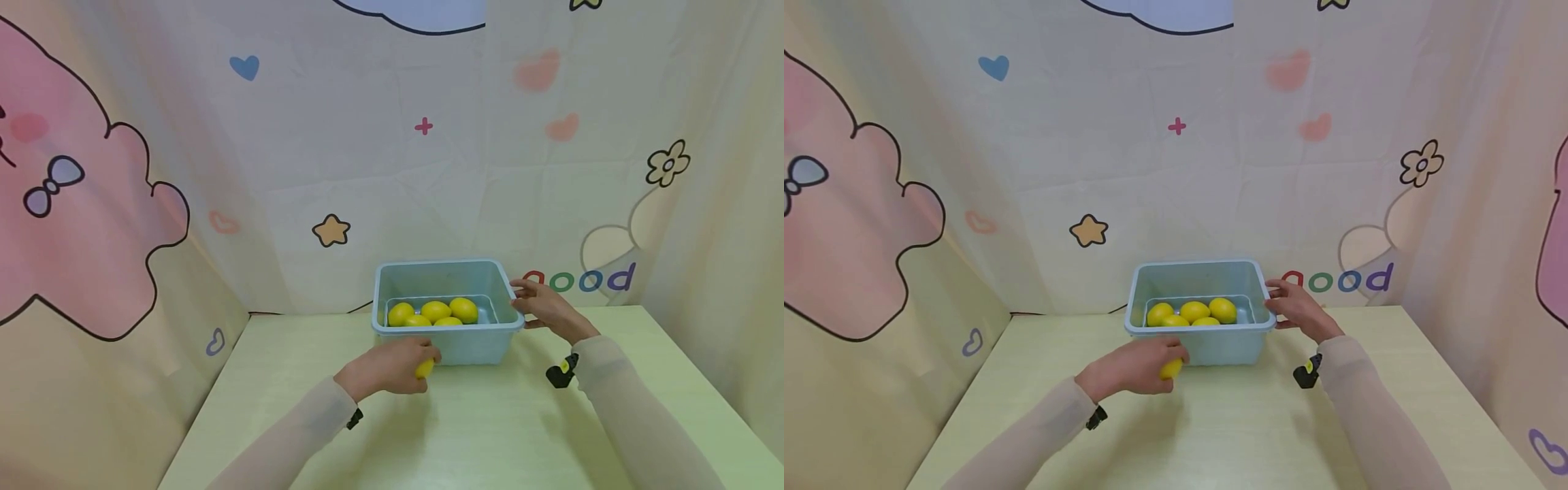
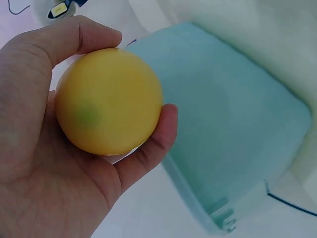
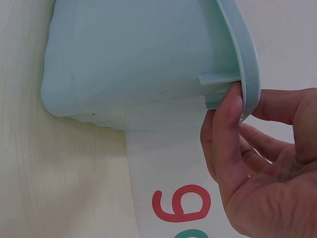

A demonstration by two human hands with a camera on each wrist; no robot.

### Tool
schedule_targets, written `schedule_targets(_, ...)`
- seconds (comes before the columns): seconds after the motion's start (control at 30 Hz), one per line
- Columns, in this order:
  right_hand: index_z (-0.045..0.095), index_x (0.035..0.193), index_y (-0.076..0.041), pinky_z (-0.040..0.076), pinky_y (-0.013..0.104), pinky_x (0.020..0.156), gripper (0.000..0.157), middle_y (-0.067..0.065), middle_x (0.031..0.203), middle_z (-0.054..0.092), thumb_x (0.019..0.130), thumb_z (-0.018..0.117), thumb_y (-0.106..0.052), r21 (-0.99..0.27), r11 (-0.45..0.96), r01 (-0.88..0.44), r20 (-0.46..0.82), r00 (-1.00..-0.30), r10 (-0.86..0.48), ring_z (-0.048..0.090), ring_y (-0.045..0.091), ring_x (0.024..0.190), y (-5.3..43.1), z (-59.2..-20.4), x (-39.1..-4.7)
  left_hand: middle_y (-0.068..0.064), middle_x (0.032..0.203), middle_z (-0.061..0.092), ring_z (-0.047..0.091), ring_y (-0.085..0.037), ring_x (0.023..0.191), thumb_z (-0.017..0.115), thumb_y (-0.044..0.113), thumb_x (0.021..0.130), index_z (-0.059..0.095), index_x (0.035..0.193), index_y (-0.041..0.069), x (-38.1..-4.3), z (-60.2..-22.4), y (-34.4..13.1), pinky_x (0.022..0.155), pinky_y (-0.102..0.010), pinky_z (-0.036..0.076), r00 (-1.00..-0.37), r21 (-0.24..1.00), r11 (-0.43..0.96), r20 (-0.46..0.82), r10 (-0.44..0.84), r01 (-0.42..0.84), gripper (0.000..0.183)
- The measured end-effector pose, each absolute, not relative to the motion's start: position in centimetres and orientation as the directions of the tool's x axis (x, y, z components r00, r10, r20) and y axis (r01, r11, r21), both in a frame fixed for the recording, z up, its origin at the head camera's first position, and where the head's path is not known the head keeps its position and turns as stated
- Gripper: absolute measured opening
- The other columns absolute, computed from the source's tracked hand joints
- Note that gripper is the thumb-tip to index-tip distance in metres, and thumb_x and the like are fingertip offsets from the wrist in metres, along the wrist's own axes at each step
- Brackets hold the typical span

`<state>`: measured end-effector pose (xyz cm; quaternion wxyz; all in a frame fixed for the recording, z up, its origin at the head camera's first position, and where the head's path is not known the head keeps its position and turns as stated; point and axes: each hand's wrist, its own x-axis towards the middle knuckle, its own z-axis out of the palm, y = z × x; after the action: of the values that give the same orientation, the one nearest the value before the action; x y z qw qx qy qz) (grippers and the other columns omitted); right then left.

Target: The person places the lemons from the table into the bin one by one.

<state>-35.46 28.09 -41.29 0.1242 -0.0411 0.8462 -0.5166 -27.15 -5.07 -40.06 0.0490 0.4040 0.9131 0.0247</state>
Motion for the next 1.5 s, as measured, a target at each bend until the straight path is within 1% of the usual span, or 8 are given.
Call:
schedule_targets(0.17, 0.021, 0.155, -0.005, 0.058, 0.043, 0.09, 0.067, 0.027, 0.148, 0.035, 0.098, 0.054, -0.018, -0.884, 0.463, 0.064, -0.173, -0.965, -0.199, 0.056, 0.034, 0.113, 28.2, -41.4, -35.4, 0.006, 0.114, 0.058, 0.05, -0.01, 0.091, 0.068, 0.025, 0.087, 0.063, 0.123, 0.024, -27.3, -38.8, -5.0, 0.075, -0.018, 0.049, -0.677, 0.048, 0.679, -0.05, 0.734, 0.732, 0.037)
schedule_targets(0.37, 0.022, 0.155, -0.006, 0.058, 0.043, 0.088, 0.065, 0.027, 0.148, 0.036, 0.099, 0.053, -0.018, -0.88, 0.471, 0.058, -0.168, -0.966, -0.195, 0.057, 0.035, 0.113, 28.2, -41.4, -35.6, 0.005, 0.112, 0.057, 0.05, -0.011, 0.091, 0.067, 0.025, 0.087, 0.062, 0.122, 0.022, -27.8, -37.2, -4.8, 0.07, -0.019, 0.047, -0.663, 0.021, 0.663, -0.011, 0.749, 0.748, 0.036)
schedule_targets(0.5, 0.023, 0.154, -0.007, 0.058, 0.039, 0.086, 0.063, 0.026, 0.148, 0.036, 0.1, 0.053, -0.018, -0.881, 0.47, 0.058, -0.167, -0.967, -0.193, 0.057, 0.033, 0.113, 28.1, -41.4, -35.6, 0.005, 0.116, 0.058, 0.05, -0.012, 0.095, 0.065, 0.023, 0.087, 0.062, 0.122, 0.022, -28.1, -36.3, -4.7, 0.074, -0.02, 0.048, -0.658, 0.036, 0.658, 0.001, 0.753, 0.753, 0.036)
schedule_targets(0.8, 0.024, 0.154, -0.006, 0.058, 0.038, 0.087, 0.063, 0.026, 0.148, 0.036, 0.099, 0.053, -0.017, -0.887, 0.459, 0.058, -0.166, -0.966, -0.2, 0.056, 0.035, 0.114, 28.1, -41.3, -35.4, 0.003, 0.118, 0.056, 0.052, -0.012, 0.088, 0.066, 0.023, 0.088, 0.06, 0.129, 0.018, -29.6, -34.8, -4.1, 0.073, -0.021, 0.048, -0.677, 0.089, 0.678, -0.037, 0.735, 0.73, 0.042)
schedule_targets(0.9, 0.024, 0.154, -0.006, 0.058, 0.039, 0.088, 0.063, 0.026, 0.149, 0.035, 0.099, 0.053, -0.017, -0.888, 0.457, 0.058, -0.166, -0.965, -0.201, 0.054, 0.038, 0.118, 28.1, -41.3, -35.4, 0.004, 0.119, 0.056, 0.053, -0.013, 0.09, 0.066, 0.025, 0.089, 0.058, 0.131, 0.02, -30.2, -34.5, -3.9, 0.075, -0.022, 0.049, -0.687, 0.103, 0.688, -0.049, 0.725, 0.719, 0.044)
schedule_targets(1.07, 0.024, 0.154, -0.007, 0.058, 0.042, 0.09, 0.063, 0.026, 0.149, 0.036, 0.099, 0.053, -0.018, -0.885, 0.462, 0.06, -0.168, -0.966, -0.195, 0.055, 0.036, 0.117, 28.2, -41.1, -35.4, 0.001, 0.126, 0.056, 0.053, -0.015, 0.1, 0.066, 0.024, 0.089, 0.057, 0.133, 0.019, -31.2, -33.4, -3.3, 0.091, -0.026, 0.051, -0.684, 0.127, 0.684, -0.045, 0.728, 0.719, 0.045)
schedule_targets(1.27, 0.023, 0.155, -0.008, 0.057, 0.044, 0.092, 0.064, 0.025, 0.149, 0.035, 0.099, 0.054, -0.019, -0.884, 0.463, 0.059, -0.166, -0.967, -0.194, 0.054, 0.036, 0.118, 28.3, -41.1, -35.5, 0.0, 0.125, 0.055, 0.053, -0.017, 0.098, 0.065, 0.023, 0.09, 0.057, 0.131, 0.019, -32.4, -32.0, -2.7, 0.086, -0.027, 0.051, -0.691, 0.144, 0.689, -0.041, 0.722, 0.71, 0.041)
schedule_targets(1.5, 0.022, 0.155, -0.008, 0.058, 0.041, 0.089, 0.066, 0.025, 0.148, 0.036, 0.099, 0.054, -0.018, -0.887, 0.456, 0.071, -0.178, -0.965, -0.195, 0.054, 0.038, 0.118, 28.3, -41.3, -35.5, 0.0, 0.138, 0.051, 0.054, -0.017, 0.106, 0.064, 0.027, 0.092, 0.054, 0.135, 0.022, -33.8, -31.5, -2.2, 0.099, -0.032, 0.051, -0.722, 0.12, 0.727, -0.085, 0.686, 0.676, 0.045)
